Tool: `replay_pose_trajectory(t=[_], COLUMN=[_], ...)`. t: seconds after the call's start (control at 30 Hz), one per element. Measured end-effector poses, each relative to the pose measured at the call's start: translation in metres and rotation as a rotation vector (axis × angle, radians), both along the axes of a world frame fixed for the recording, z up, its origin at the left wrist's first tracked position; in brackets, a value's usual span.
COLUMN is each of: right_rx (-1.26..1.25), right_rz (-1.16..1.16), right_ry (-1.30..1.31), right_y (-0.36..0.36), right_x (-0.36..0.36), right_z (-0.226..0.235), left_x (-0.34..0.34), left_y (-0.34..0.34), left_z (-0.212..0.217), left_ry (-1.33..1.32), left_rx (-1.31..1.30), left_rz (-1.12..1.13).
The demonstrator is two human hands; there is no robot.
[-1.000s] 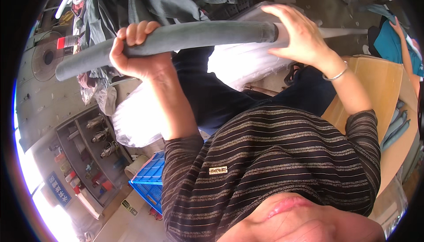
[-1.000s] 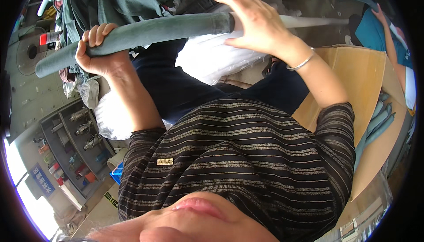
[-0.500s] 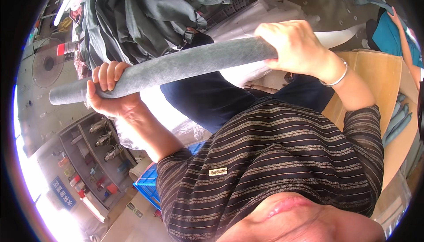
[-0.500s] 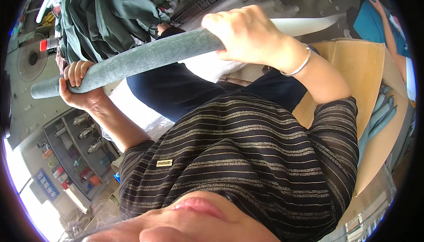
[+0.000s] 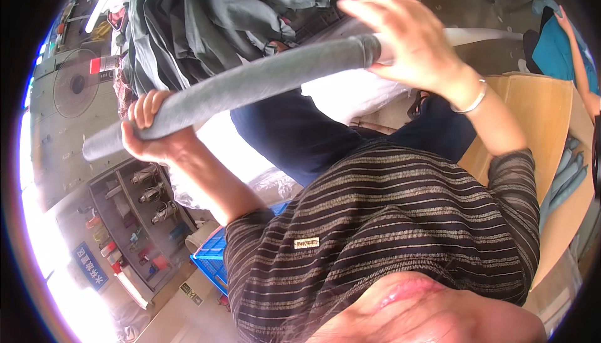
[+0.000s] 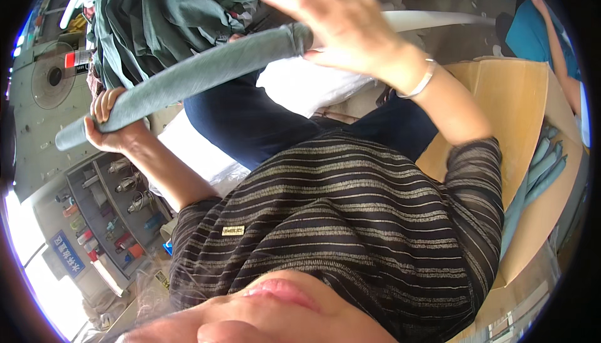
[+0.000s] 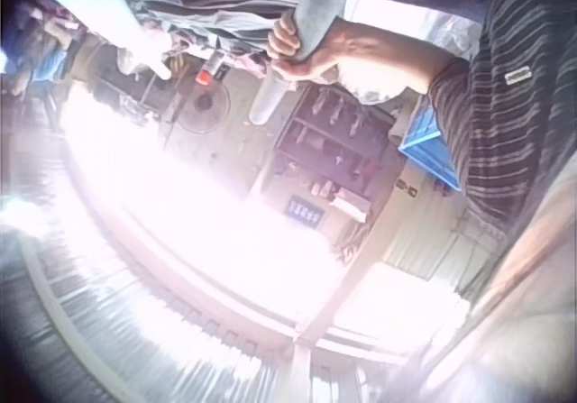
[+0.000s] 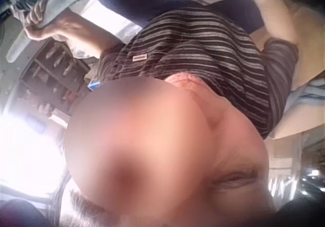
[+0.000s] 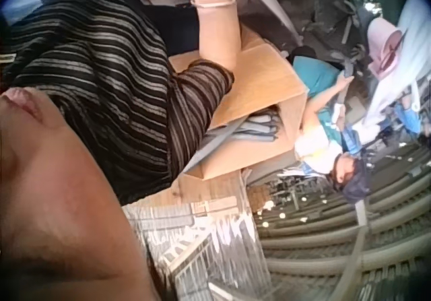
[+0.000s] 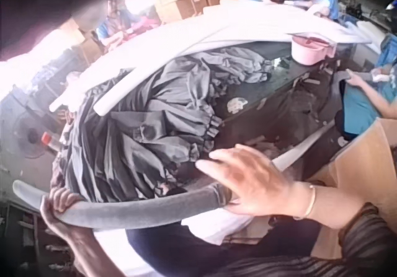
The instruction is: The person slides a gray fabric sleeve over a white foam tube, adjusts the fit, and trims the excess fabric with scissors. They repeat this process with multiple tubes, stacking the finished items nearby.
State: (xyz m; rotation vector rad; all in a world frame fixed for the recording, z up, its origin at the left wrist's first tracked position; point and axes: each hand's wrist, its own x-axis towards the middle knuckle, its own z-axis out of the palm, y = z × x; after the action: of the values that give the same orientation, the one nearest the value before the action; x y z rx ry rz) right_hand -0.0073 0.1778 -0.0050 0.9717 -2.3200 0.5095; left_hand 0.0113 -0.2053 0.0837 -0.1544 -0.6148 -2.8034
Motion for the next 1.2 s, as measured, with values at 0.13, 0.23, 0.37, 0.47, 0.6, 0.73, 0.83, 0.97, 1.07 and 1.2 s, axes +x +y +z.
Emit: replay_pose_trajectory(t=[0.13,0.23,0.37,0.47,0.6,0.73,0.83,0.97,1.07,1.2], right_rx=[-0.224,-0.204,-0.163,-0.052,-0.003,0.033,0.011,-0.040,-0.101,-0.242], right_rz=[0.237,0.173,0.150,0.093,0.043,-0.047,0.048,0.116,0.172,0.358], right_ry=[-0.138,-0.313,-0.263,-0.286,-0.259,-0.350,-0.416,-0.388,-0.396,-0.497], right_y=[-0.079,-0.079,-0.036,0.002,0.042,0.041,0.038,0.006,-0.030,-0.049], right_x=[0.019,0.008,-0.001,0.000,0.007,-0.010,-0.007,-0.011,-0.016,-0.023], right_z=[-0.008,-0.017,-0.028,-0.029,-0.041,-0.032,-0.021,-0.003,0.001,0.015], left_x=[-0.004,-0.003,0.011,0.019,0.022,0.007,0.011,-0.001,-0.013,-0.027], left_y=[0.024,0.032,0.020,-0.010,-0.035,-0.044,-0.049,-0.024,0.077,0.116], left_z=[-0.004,0.003,0.012,0.014,0.017,-0.007,-0.017,-0.042,-0.043,-0.045], left_ry=[0.045,0.066,-0.005,0.018,-0.006,-0.148,-0.228,-0.034,0.037,-0.006], left_rx=[0.061,0.006,-0.070,-0.101,-0.041,-0.075,-0.115,-0.243,-0.358,-0.150], left_rz=[-0.049,-0.074,-0.030,0.052,0.099,0.212,0.299,0.140,-0.042,-0.131])
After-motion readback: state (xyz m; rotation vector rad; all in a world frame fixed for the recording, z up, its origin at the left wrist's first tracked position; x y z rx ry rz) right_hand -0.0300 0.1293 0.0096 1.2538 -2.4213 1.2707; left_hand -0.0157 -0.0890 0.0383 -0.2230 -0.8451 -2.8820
